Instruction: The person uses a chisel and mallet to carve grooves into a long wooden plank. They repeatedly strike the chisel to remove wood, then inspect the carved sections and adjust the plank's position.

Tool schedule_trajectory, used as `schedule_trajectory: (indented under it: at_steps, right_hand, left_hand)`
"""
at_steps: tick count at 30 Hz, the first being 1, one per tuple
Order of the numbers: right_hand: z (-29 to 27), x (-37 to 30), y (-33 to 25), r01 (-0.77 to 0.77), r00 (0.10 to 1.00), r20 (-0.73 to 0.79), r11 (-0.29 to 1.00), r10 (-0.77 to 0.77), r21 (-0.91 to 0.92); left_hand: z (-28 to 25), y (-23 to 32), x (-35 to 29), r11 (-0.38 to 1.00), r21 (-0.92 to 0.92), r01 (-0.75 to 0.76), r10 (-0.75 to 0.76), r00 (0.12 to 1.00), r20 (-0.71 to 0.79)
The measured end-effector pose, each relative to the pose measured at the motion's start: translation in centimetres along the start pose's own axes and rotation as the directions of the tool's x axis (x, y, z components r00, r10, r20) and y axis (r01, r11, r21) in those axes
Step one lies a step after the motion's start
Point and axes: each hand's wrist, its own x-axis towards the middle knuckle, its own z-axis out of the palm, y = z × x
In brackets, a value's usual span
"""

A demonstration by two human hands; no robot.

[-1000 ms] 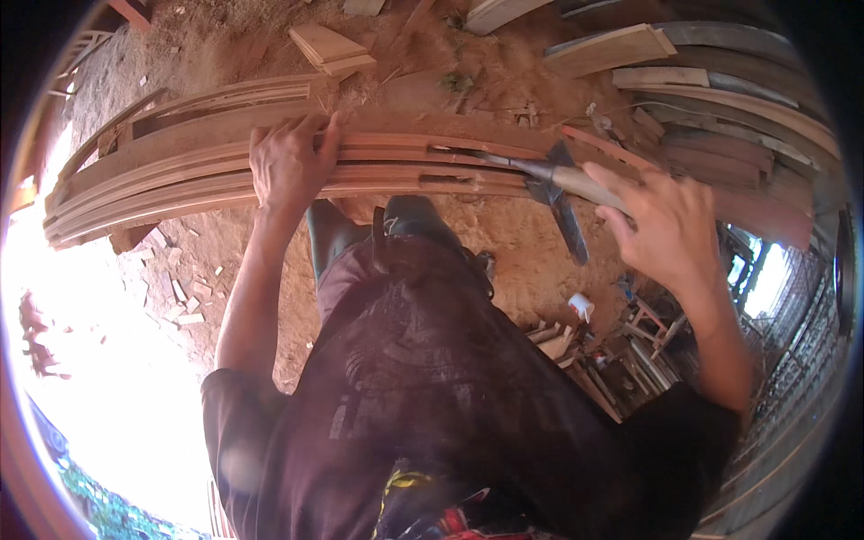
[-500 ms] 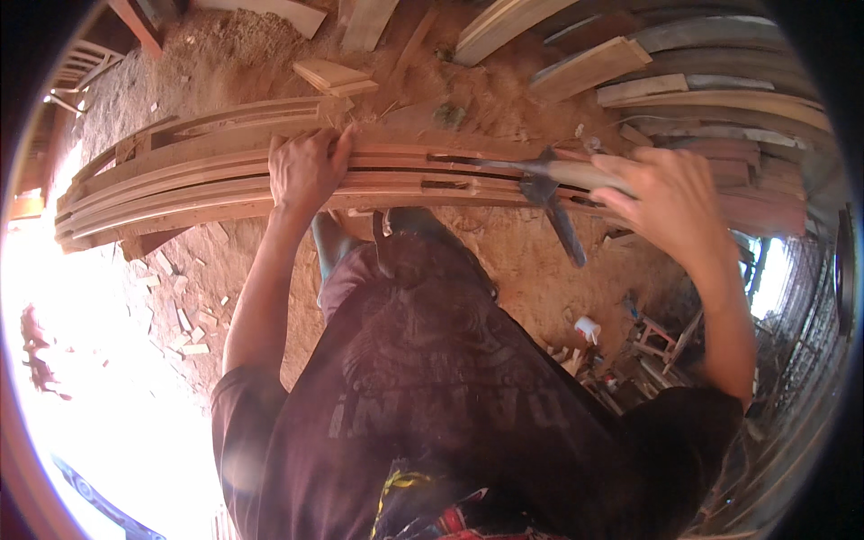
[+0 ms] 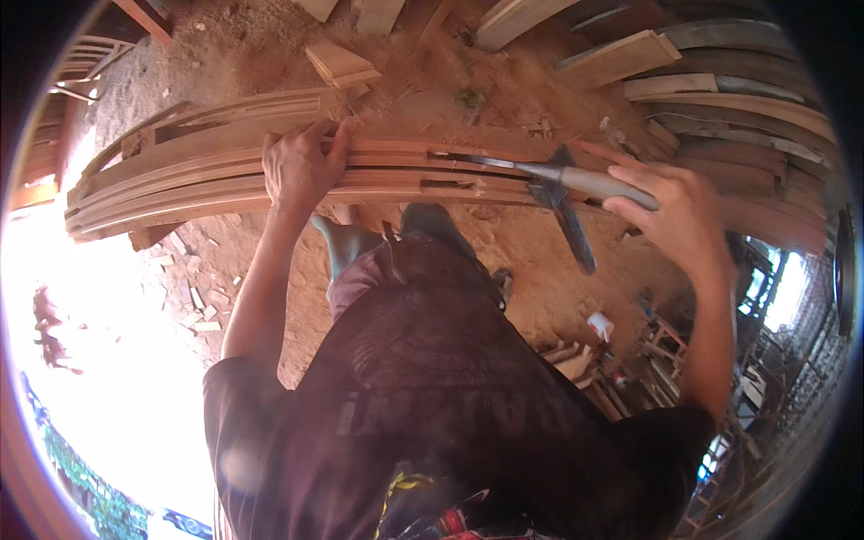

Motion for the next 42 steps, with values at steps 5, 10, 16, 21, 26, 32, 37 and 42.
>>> schedule_trajectory:
  at_steps: [5,10,16,21,26,32,37,42]
  right_hand:
    - [-4.8,0.1,-5.0,0.044,0.999,0.027,0.956,-0.038,-0.292]
    - [-4.4,-1.1,-5.4,0.035,0.98,-0.196,0.999,-0.027,0.038]
    - [6.0,-7.4,-0.7,-0.202,0.764,-0.351,0.717,0.542,0.667]
    - [23.5,-8.0,2.1,-0.299,0.879,-0.27,0.894,0.394,0.333]
    - [24.0,-5.7,4.4,-0.463,0.872,0.094,0.748,0.48,0.476]
    - [21.0,-3.0,9.3,-0.282,0.958,0.238,0.687,0.161,0.67]
    - [19.7,-2.8,9.8,0.009,1.0,-0.023,0.561,0.018,0.828]
    - [13.0,-2.5,10.0,0.149,0.961,-0.233,0.434,0.148,0.889]
  left_hand:
    - [-0.2,7.6,-0.5,0.871,-0.452,-0.193,0.19,0.98,-0.052]
    - [0.9,23.3,-0.2,0.497,-0.804,-0.326,0.557,0.83,0.008]
    - [-0.7,21.0,2.0,0.336,-0.935,-0.112,0.193,0.98,-0.048]
    - [-3.6,17.8,2.0,0.15,-0.955,-0.257,0.108,0.964,-0.243]
    - [-10.6,15.8,3.2,-0.082,-0.974,-0.21,0.094,0.972,-0.217]
    - [-10.5,19.1,0.1,0.351,-0.911,-0.214,-0.255,0.915,-0.313]
    - [-8.8,23.0,-0.9,0.306,-0.913,-0.27,-0.455,0.8,-0.39]
    - [-5.9,24.9,-1.2,0.311,-0.884,-0.35,-0.539,0.701,-0.467]
